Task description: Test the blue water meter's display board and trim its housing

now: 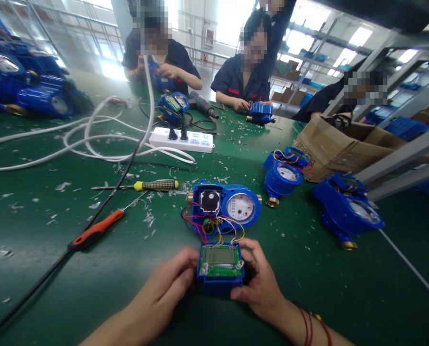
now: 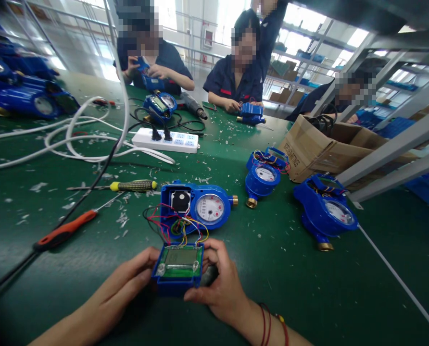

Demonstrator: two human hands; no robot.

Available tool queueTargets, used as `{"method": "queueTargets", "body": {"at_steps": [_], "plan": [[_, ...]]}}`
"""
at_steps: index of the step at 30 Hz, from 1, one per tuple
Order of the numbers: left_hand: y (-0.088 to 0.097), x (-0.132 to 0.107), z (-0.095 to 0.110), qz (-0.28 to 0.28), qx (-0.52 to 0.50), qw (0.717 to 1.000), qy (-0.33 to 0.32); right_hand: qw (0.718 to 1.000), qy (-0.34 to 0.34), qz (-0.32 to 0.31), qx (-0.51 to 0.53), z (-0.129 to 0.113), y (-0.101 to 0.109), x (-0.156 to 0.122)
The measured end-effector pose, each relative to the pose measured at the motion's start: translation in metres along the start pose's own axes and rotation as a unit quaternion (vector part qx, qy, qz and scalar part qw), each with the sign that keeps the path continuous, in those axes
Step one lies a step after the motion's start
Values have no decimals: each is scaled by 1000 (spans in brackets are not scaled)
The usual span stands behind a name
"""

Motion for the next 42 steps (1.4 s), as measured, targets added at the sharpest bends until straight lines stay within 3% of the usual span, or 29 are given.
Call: {"method": "queueTargets", "body": {"at_steps": [3, 6, 9, 11, 15, 19, 23, 25, 26, 28, 30, 32, 34, 37, 42], "plan": [[-3, 0, -3, 29, 82, 995, -57, 1000, -5, 0, 14, 0, -1, 1], [-2, 2, -13, 57, 164, 983, -67, 1000, 4, -6, -7, -4, -3, 2], [4, 4, -22, 104, 173, 978, -55, 999, 1, -24, -31, -6, -5, 3], [7, 4, -21, 137, 199, 966, -92, 999, -4, -35, -39, -6, -6, 3], [9, -1, -14, 166, 304, 911, -223, 997, 5, -52, -49, -5, -7, 1], [13, -4, -12, 206, 390, 856, -271, 997, 11, -44, -62, -5, -5, 2], [12, -9, -4, 210, 448, 785, -372, 995, 28, -45, -88, -9, -4, 5], [11, -10, 2, 211, 436, 783, -390, 994, 34, -52, -85, -11, -4, 5], [11, -9, 4, 208, 410, 806, -373, 995, 37, -54, -81, -12, -5, 4], [13, -6, 5, 203, 318, 880, -290, 994, 43, -60, -79, -14, -6, 3], [15, -1, 0, 187, 210, 948, -151, 992, 52, -68, -89, -15, -8, 2], [16, 2, -5, 162, 113, 980, -28, 989, 57, -73, -114, -16, -9, 1], [17, 4, -9, 147, 28, 987, 55, 985, 56, -74, -143, -16, -9, 1], [19, 6, -14, 157, -78, 975, 139, 979, 58, -75, -182, -16, -9, 2], [12, 7, -17, 160, -233, 939, 197, 969, 73, -75, -223, -16, -10, 1]]}}
Point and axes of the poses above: each hand's wrist, its own x-axis towards the middle knuckle, its own y-axis out of the back of the hand, z = x × y, the point moved 4 cm from there along x, towards the middle knuckle, and after that the axes turned 11 degrees about z, right-handed, at the moved point
